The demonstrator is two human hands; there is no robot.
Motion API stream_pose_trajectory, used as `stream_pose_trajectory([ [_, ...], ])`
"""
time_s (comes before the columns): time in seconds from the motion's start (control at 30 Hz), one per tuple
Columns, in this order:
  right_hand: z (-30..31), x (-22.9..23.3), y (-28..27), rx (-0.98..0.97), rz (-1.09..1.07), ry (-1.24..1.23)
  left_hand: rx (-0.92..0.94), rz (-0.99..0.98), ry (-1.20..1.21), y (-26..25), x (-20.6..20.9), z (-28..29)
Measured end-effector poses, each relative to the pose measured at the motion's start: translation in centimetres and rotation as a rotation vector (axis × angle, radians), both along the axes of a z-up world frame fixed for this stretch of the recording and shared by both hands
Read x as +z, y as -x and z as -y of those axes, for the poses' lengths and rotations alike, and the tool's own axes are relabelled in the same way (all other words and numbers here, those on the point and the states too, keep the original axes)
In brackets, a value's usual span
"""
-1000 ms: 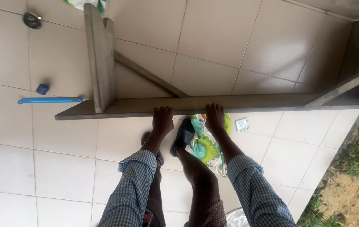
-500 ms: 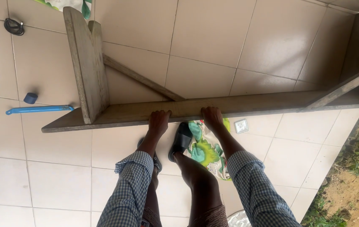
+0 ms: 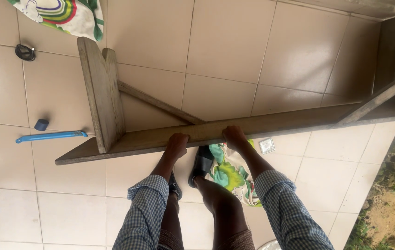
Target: The recorder picks up and folds a towel, then gathers a cable and a wallet from the floor and places them on a table.
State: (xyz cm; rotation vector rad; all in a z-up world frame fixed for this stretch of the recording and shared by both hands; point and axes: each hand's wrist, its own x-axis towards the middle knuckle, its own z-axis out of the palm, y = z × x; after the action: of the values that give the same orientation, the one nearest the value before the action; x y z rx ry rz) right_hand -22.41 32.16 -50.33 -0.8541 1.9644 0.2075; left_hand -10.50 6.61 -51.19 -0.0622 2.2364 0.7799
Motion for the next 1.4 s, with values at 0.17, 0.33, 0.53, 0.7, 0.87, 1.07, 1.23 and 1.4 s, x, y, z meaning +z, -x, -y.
stream_pose_trajectory([
  [0.17,0.6,2.1,1.0,-0.012,0.032,-0.004,-0.016,0.024,-0.044,0.8,1.1,0.5],
  [0.33,1.3,4.5,2.6,-0.08,0.049,0.018,-0.027,0.024,-0.069,2.1,2.6,1.3],
  [0.53,1.8,7.2,4.5,0.012,0.028,0.016,-0.138,0.121,-0.055,5.3,7.4,2.6],
  [0.7,3.4,12.1,6.1,-0.004,0.067,-0.023,-0.095,0.227,-0.09,7.1,12.7,4.0],
  [0.87,5.0,15.0,8.1,-0.02,0.094,0.011,-0.046,0.304,-0.109,9.4,16.3,5.8],
  [1.07,8.0,18.4,10.4,-0.02,0.165,-0.012,-0.138,0.359,-0.091,10.8,18.7,8.4],
  [1.23,10.1,19.0,12.2,-0.079,0.233,-0.044,-0.216,0.439,-0.091,14.6,21.5,10.9],
  [1.4,14.2,21.9,15.1,-0.056,0.304,-0.111,-0.3,0.553,-0.074,17.5,22.8,14.6],
])
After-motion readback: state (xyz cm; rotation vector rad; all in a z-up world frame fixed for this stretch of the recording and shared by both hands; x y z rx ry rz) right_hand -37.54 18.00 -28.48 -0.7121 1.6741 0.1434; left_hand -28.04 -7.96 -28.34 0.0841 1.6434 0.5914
